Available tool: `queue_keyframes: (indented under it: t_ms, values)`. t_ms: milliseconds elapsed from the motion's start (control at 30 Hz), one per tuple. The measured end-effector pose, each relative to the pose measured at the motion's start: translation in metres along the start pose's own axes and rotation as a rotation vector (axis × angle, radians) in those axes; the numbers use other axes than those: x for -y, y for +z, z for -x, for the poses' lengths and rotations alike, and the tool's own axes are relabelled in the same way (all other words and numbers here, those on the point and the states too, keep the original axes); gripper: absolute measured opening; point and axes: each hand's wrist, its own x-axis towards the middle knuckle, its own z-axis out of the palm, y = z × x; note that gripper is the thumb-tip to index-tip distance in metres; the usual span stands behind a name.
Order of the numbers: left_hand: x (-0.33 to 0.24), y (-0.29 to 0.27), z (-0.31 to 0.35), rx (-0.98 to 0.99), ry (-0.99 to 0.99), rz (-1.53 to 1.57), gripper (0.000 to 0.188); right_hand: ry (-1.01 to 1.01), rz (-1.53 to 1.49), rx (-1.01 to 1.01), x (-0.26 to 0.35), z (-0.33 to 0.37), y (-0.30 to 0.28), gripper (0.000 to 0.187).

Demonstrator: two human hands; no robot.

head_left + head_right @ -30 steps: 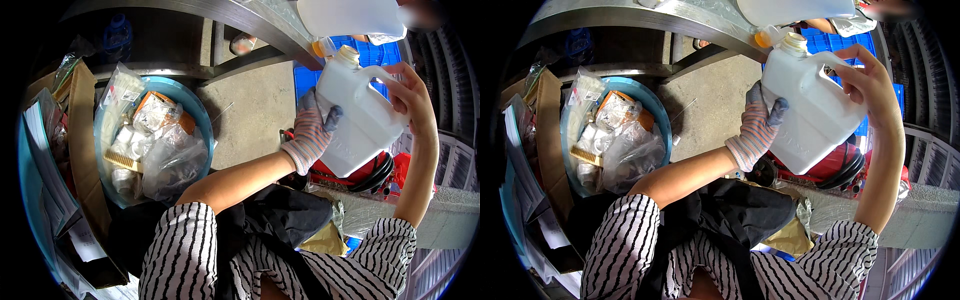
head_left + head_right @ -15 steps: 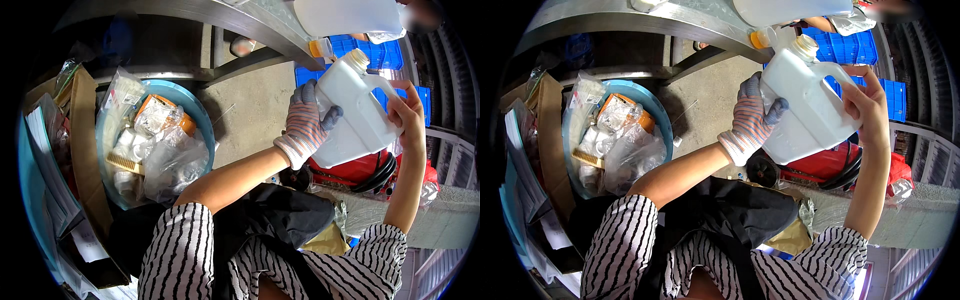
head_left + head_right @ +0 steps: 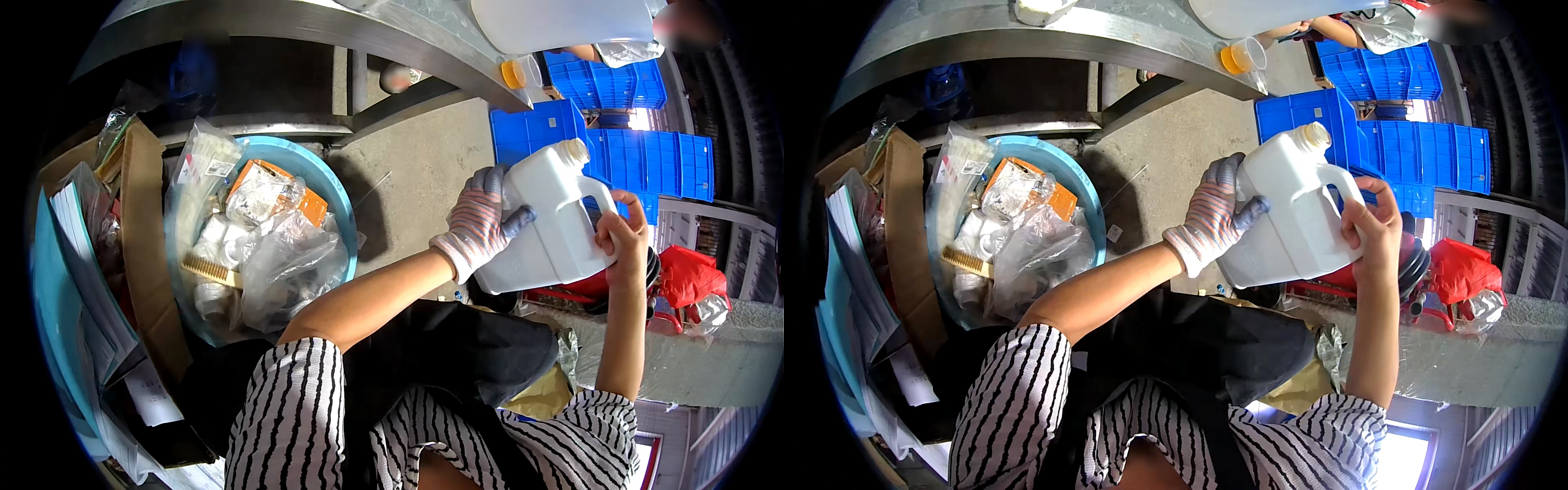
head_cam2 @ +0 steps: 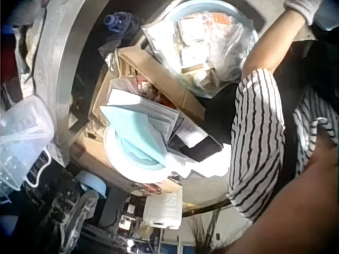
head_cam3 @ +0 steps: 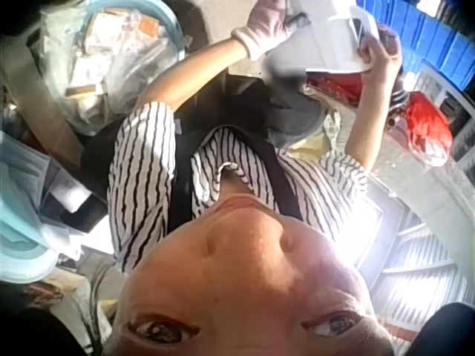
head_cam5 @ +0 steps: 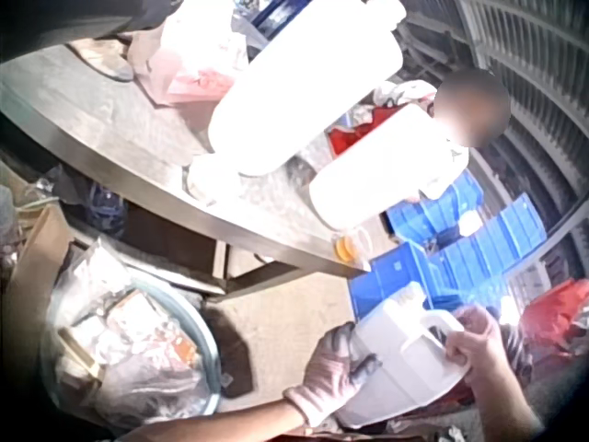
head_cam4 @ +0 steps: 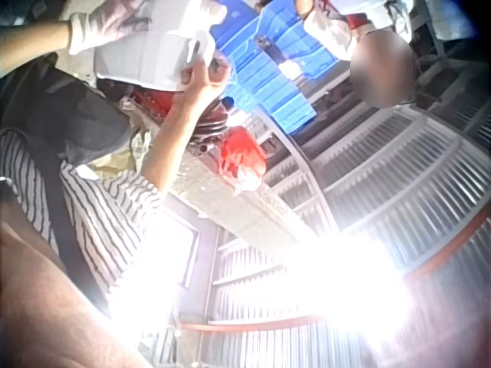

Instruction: The person pours a yellow liquid from a large white plastic jug into a small measuring cup. They then wipe the rim of the jug with a white tissue and place the tissue on the table. The person repeats the pouring process into the same cup.

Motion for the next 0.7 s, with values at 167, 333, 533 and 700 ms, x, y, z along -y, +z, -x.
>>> queue_keyframes:
  t_ms: [167,333,533,700]
  values:
    - [0.024,0.002,0.015,0.035,-0.051,0.027,0.078,0.056,-0.1,-0.029,-0.042,0.011,0.006,0.028]
    - [0.059,0.003,0.018,-0.089,-0.133,0.028,0.046,0.172,-0.174,-0.026,-0.075,0.013,0.034,0.032]
    - [0.093,-0.007,0.013,-0.352,-0.286,-0.108,0.025,0.244,-0.32,0.072,-0.132,0.0,0.064,0.036]
    - [0.061,-0.023,0.011,-0.351,-0.193,-0.068,0.027,0.282,-0.436,0.122,-0.166,-0.011,0.091,0.033]
